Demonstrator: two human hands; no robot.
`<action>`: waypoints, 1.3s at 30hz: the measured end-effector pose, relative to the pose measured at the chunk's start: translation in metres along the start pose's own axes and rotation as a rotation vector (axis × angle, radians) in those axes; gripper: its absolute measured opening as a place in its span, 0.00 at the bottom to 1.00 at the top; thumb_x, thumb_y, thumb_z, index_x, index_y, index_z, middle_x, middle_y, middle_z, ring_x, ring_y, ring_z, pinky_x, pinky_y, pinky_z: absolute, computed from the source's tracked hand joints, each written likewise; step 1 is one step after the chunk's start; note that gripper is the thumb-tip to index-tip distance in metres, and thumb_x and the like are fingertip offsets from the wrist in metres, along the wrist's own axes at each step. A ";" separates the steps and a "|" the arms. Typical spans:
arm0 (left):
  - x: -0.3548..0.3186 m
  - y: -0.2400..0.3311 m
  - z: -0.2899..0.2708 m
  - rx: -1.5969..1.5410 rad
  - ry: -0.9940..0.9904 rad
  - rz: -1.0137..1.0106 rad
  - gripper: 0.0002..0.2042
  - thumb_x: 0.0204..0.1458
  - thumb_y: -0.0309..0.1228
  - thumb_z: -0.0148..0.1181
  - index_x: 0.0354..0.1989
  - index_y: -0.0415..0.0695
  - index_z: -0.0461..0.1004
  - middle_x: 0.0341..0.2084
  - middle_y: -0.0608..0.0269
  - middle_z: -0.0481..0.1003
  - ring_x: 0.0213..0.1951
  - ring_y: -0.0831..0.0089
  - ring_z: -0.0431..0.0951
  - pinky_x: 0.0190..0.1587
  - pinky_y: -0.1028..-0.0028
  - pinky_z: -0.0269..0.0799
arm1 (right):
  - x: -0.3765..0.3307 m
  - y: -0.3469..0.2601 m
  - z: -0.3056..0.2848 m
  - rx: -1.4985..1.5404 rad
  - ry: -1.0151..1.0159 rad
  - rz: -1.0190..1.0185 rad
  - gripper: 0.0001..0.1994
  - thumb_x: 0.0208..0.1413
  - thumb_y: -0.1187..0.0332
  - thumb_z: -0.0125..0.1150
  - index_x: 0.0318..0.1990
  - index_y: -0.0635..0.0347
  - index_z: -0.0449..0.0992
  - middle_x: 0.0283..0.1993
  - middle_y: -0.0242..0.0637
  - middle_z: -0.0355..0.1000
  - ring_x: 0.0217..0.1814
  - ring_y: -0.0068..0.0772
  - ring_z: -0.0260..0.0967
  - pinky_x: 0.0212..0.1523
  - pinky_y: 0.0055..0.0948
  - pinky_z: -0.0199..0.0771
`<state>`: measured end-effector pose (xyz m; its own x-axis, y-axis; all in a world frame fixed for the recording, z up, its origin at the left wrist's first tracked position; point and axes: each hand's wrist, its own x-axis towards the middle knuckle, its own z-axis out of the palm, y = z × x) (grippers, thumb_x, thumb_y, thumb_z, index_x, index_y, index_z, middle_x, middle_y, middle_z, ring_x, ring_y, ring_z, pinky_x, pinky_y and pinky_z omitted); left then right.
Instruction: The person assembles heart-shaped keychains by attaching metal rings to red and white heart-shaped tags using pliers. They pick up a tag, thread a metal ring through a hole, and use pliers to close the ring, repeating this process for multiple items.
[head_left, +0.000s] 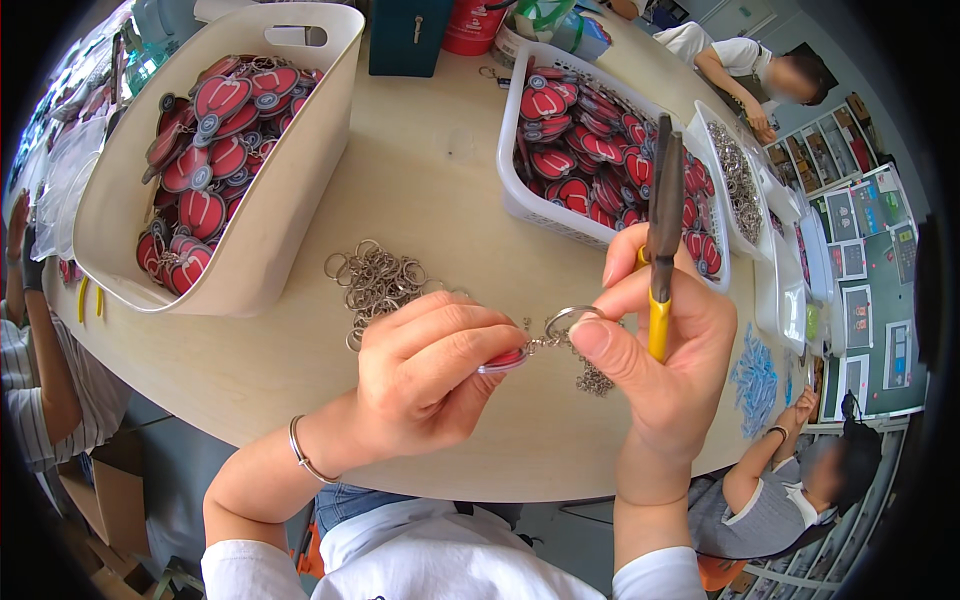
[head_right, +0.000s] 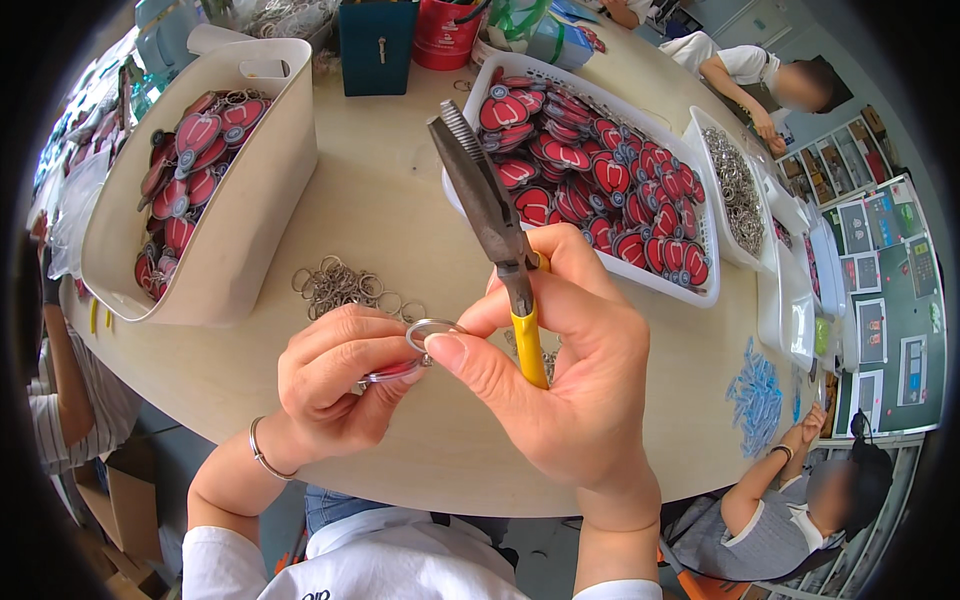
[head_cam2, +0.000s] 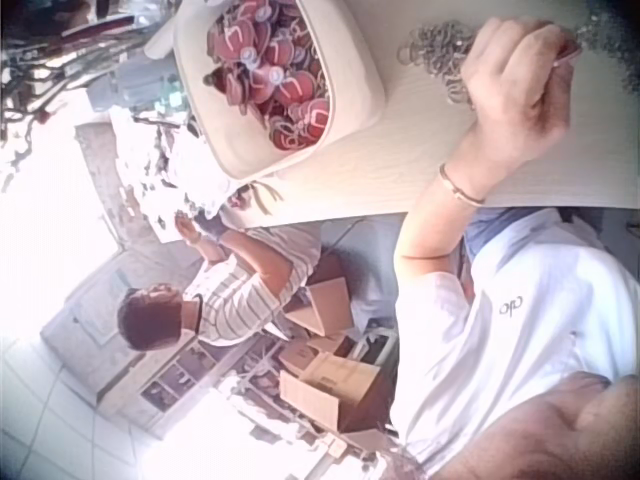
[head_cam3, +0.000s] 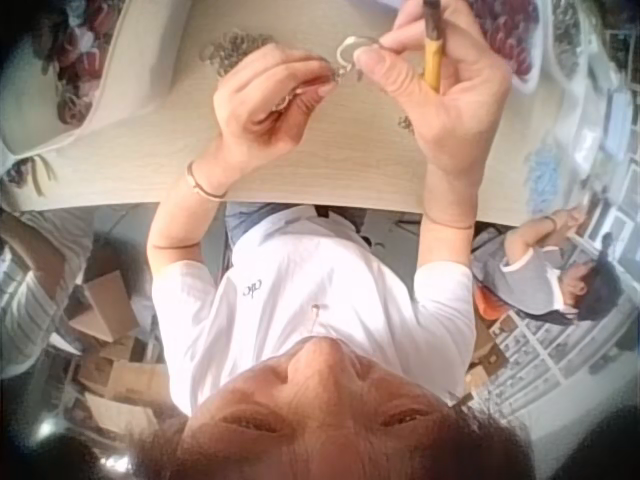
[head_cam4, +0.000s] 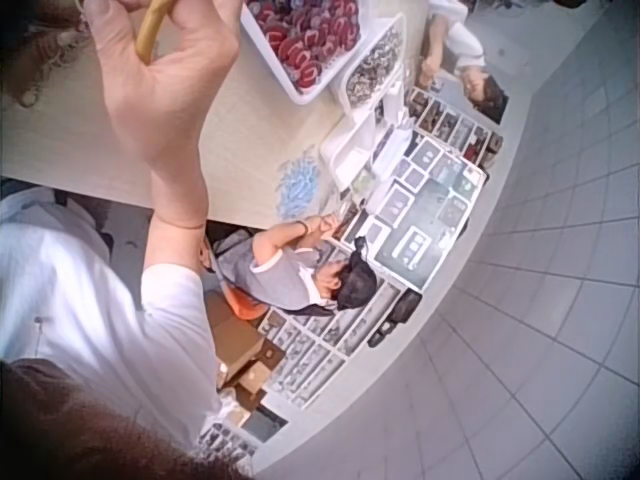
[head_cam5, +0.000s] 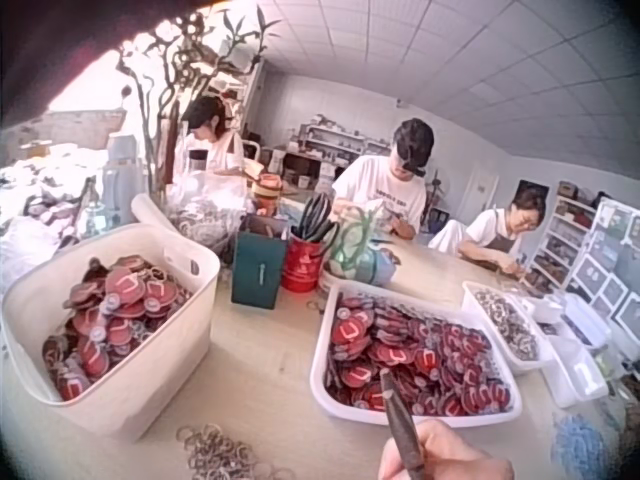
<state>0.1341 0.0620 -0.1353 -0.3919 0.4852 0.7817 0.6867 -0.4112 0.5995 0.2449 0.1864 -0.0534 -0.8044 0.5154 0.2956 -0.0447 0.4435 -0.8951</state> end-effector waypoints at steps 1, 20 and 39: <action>0.000 0.000 0.000 0.001 0.002 0.004 0.12 0.34 0.15 0.65 0.32 0.35 0.76 0.25 0.56 0.76 0.23 0.65 0.75 0.23 0.72 0.70 | 0.000 0.000 0.000 -0.001 0.002 0.003 0.14 0.38 0.65 0.73 0.24 0.62 0.73 0.36 0.35 0.63 0.37 0.24 0.56 0.44 0.24 0.54; 0.001 0.007 -0.019 0.231 -0.089 0.110 0.18 0.31 0.17 0.54 0.35 0.36 0.78 0.32 0.55 0.79 0.32 0.60 0.79 0.35 0.69 0.76 | -0.037 0.021 -0.033 -0.619 -0.206 -0.307 0.18 0.33 0.63 0.75 0.16 0.61 0.69 0.33 0.37 0.67 0.30 0.38 0.62 0.29 0.33 0.65; -0.004 0.006 -0.019 0.285 -0.044 0.171 0.20 0.29 0.20 0.57 0.37 0.36 0.78 0.33 0.58 0.79 0.30 0.66 0.78 0.26 0.75 0.75 | -0.065 0.033 -0.005 -0.670 -0.128 -0.412 0.12 0.36 0.71 0.72 0.18 0.61 0.71 0.32 0.36 0.68 0.22 0.29 0.59 0.18 0.24 0.60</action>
<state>0.1284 0.0427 -0.1311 -0.2333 0.4634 0.8549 0.8864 -0.2601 0.3829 0.2986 0.1717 -0.1001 -0.8641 0.1436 0.4824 -0.0205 0.9476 -0.3188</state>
